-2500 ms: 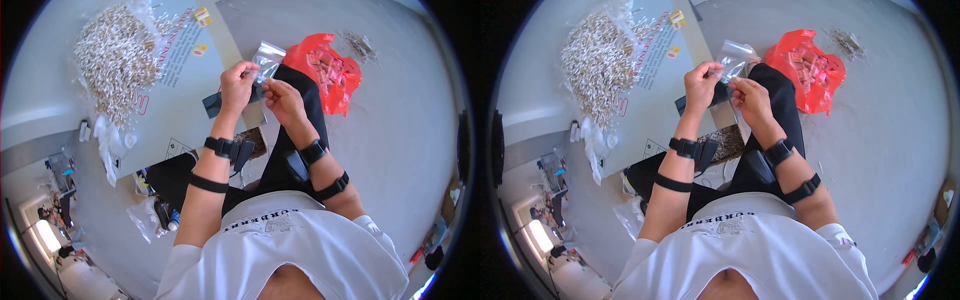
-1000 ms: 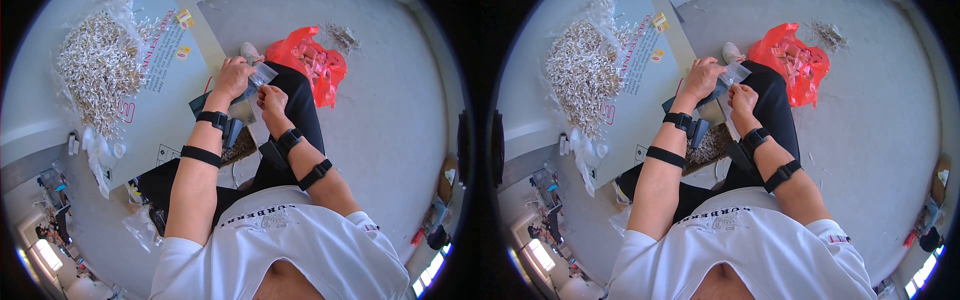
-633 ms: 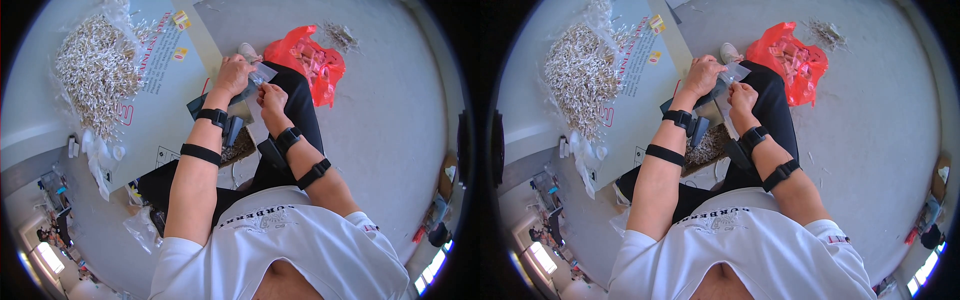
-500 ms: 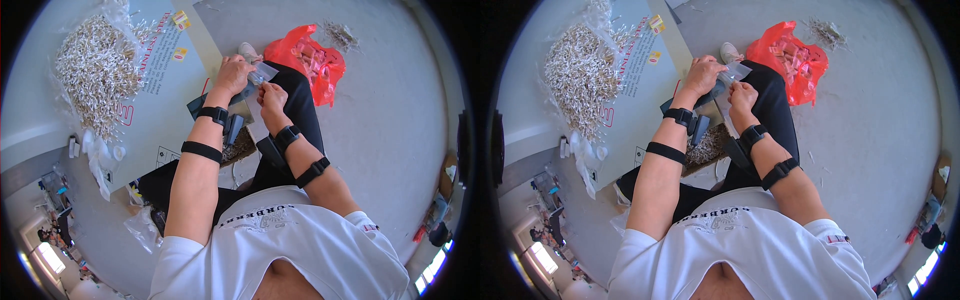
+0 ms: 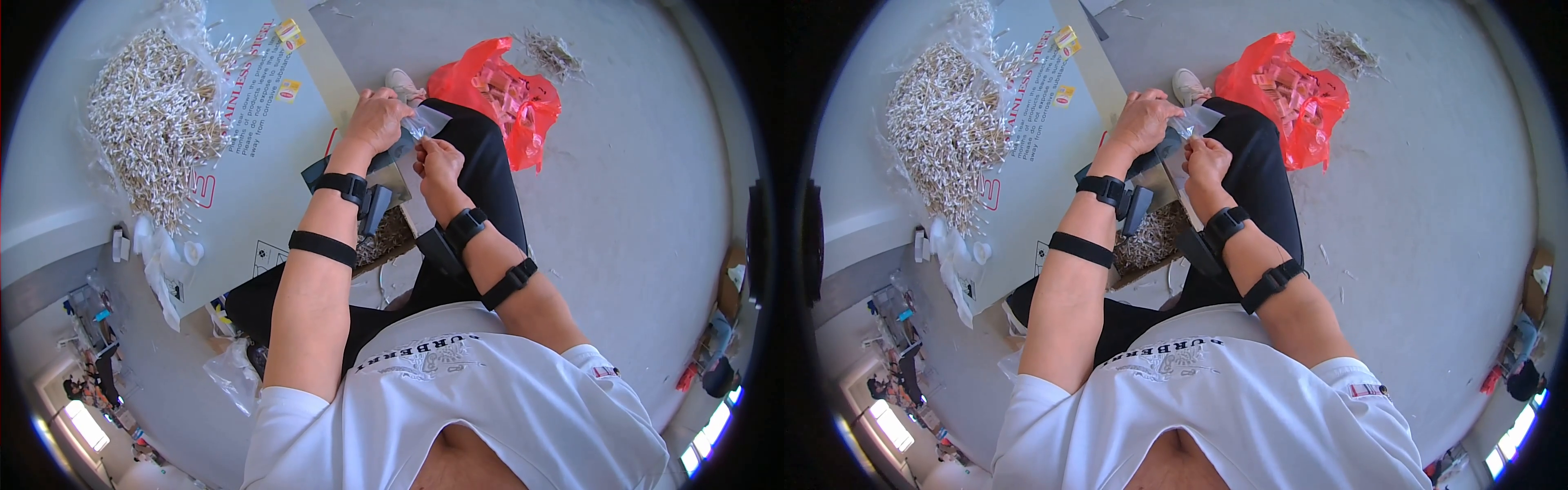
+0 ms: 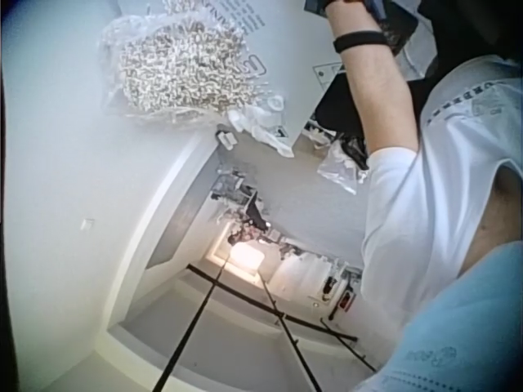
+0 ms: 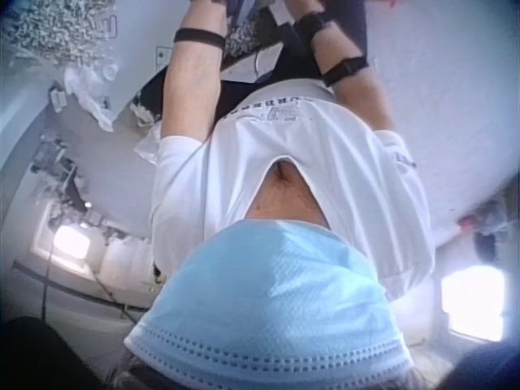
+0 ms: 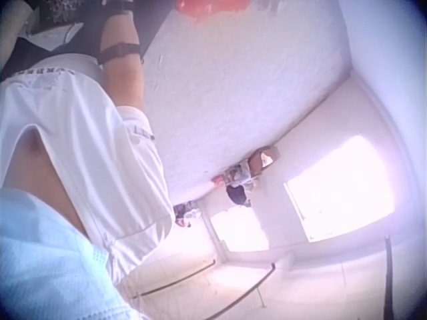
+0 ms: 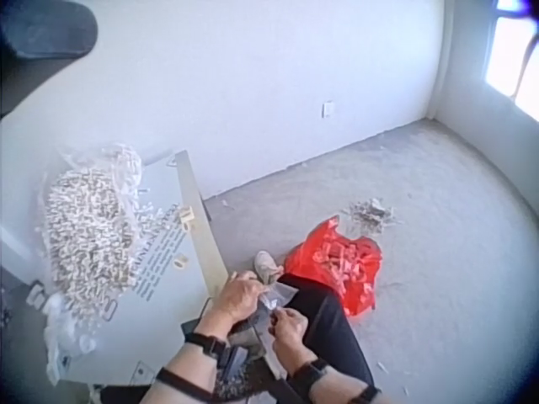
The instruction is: Packaging bundles of cotton swabs into small plastic bags for distribution.
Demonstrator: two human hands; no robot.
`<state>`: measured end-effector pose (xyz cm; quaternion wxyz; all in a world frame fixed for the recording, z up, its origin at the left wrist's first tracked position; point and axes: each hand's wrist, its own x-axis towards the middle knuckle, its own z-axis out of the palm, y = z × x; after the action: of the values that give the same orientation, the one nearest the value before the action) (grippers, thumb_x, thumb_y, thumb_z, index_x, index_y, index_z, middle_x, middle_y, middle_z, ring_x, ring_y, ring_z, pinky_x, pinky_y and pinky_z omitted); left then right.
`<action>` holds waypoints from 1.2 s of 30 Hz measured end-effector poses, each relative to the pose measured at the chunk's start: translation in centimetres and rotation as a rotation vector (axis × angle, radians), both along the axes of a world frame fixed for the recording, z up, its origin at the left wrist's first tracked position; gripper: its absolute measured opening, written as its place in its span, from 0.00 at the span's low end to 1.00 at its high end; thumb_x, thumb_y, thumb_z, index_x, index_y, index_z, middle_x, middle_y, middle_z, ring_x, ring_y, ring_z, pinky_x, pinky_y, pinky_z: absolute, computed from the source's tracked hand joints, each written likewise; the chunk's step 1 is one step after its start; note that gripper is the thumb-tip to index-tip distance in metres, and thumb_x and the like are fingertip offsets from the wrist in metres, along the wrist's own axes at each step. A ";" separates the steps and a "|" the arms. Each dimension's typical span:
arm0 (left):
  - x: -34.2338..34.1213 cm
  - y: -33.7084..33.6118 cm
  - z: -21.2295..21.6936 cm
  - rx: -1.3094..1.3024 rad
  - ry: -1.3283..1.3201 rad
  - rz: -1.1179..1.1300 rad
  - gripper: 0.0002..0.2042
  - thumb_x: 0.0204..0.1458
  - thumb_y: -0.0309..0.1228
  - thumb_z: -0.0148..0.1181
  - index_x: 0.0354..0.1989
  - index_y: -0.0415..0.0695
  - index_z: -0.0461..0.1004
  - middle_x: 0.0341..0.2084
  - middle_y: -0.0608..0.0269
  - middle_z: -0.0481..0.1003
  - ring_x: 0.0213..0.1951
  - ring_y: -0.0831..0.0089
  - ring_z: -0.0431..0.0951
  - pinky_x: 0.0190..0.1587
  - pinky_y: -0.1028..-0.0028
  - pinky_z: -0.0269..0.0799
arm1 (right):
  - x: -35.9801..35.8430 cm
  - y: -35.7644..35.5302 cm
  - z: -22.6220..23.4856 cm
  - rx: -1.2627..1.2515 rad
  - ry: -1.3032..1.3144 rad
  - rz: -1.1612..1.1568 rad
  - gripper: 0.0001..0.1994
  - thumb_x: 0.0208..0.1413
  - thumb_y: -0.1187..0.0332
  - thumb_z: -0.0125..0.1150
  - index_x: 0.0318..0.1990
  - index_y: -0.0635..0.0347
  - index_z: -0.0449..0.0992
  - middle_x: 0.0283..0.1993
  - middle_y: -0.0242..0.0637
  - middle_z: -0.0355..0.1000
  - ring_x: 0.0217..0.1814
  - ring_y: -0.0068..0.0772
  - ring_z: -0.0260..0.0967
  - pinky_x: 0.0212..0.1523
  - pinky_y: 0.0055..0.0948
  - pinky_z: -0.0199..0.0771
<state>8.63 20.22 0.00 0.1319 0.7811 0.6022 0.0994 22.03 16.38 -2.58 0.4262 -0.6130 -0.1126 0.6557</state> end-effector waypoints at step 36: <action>-3.3 -5.1 3.8 -0.113 0.110 0.326 0.06 0.45 0.35 0.62 0.30 0.50 0.80 0.41 0.60 0.73 0.51 0.55 0.66 0.52 0.58 0.64 | -2.4 -4.5 -0.3 0.561 -0.455 0.512 0.11 0.40 0.71 0.70 0.21 0.72 0.75 0.35 0.41 0.67 0.35 0.35 0.64 0.37 0.32 0.64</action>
<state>5.31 15.15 3.78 0.1246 0.6687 0.7318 0.0424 19.66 11.90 -2.89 0.3640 -0.5547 -0.5254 0.5327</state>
